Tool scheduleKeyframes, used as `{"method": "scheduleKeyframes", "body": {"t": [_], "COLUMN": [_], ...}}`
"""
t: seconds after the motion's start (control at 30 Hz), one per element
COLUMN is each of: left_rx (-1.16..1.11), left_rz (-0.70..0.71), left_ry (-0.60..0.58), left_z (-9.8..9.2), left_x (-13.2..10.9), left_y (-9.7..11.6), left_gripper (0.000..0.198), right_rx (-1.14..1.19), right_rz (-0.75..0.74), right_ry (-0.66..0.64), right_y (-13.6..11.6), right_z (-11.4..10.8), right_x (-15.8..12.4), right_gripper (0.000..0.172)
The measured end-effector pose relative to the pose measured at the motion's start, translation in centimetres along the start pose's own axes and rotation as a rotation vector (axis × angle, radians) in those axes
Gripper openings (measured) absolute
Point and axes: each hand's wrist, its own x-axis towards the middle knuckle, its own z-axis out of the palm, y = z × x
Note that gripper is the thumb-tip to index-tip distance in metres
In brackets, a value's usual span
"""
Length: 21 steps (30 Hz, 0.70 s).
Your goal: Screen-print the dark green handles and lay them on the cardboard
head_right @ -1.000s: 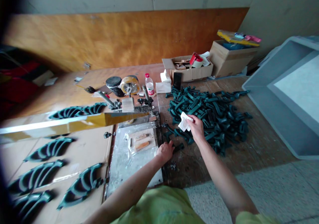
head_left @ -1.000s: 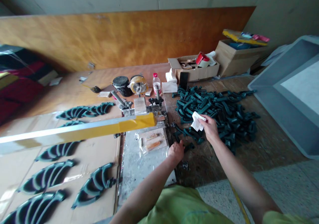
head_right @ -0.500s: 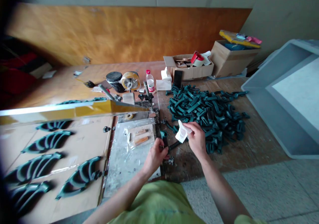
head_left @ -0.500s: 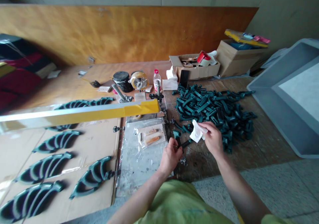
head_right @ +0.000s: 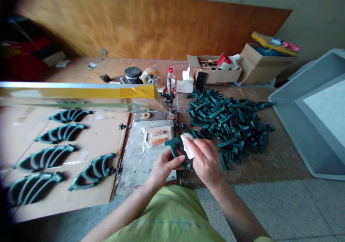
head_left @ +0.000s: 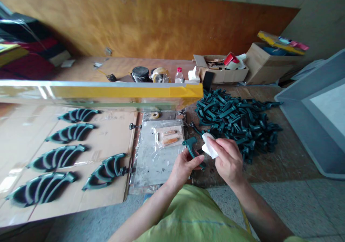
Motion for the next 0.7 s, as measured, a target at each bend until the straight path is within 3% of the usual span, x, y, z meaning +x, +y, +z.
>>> {"method": "scheduleKeyframes", "body": {"t": [0.1,0.23,0.43,0.57,0.63,0.7], "left_rx": [0.089,0.270,0.058,0.028,0.114,0.333], "left_rz": [0.080,0.202,0.024,0.043,0.100,0.186], "left_ry": [-0.063,-0.015,-0.094,-0.124,-0.129,-0.058], "left_z": [-0.1,-0.4,-0.5,-0.2,-0.2,-0.3], "left_x": [-0.1,-0.9,-2.2,-1.9,-1.8,-1.6], "left_y": [-0.6,-0.4,0.6,0.6,0.3,-0.1], "left_gripper": [0.041,0.030,0.034,0.036,0.034,0.030], "right_rx": [-0.004,-0.034,-0.223,-0.203,-0.136,-0.093], "right_rz": [-0.155,-0.261,-0.185,-0.164,-0.218,-0.264], "right_ry": [-0.161,-0.382,-0.324,-0.257,-0.317,-0.391], "right_y": [-1.3,-1.6,1.1,0.2,-1.0,-1.5], "right_z": [0.3,0.8,0.0,-0.7,-0.7,-0.4], "right_x": [0.3,0.5,0.5,1.0,1.3,1.6], "right_gripper": [0.057,0.051,0.052,0.053,0.052,0.050]}}
